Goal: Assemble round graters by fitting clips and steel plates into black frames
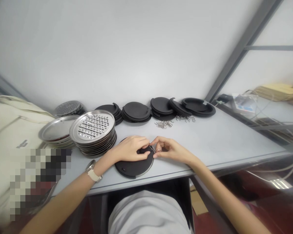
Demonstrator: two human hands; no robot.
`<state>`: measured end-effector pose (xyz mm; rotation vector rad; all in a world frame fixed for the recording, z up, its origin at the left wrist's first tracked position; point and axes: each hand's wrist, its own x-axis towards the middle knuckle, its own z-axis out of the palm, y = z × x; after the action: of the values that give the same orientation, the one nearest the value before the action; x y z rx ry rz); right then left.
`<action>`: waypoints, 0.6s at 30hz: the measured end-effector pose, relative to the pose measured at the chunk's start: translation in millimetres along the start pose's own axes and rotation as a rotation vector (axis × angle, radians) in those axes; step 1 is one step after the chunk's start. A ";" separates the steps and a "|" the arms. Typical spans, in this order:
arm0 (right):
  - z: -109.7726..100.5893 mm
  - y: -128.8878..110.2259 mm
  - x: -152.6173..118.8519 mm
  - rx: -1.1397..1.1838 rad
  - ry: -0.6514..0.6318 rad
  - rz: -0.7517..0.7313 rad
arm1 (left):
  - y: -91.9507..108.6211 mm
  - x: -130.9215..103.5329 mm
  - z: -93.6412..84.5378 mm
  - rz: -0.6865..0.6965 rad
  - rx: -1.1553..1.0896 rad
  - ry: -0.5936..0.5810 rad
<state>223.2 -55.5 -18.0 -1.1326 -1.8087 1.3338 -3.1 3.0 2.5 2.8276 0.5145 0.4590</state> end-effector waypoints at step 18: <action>-2.2 -1.6 0.5 -0.054 0.000 0.010 | 0.9 -0.7 1.3 0.013 0.024 -0.006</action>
<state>224.4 -54.3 -15.9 -1.1710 -1.8518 1.2980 -3.0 1.7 1.3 2.8563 0.5042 0.4502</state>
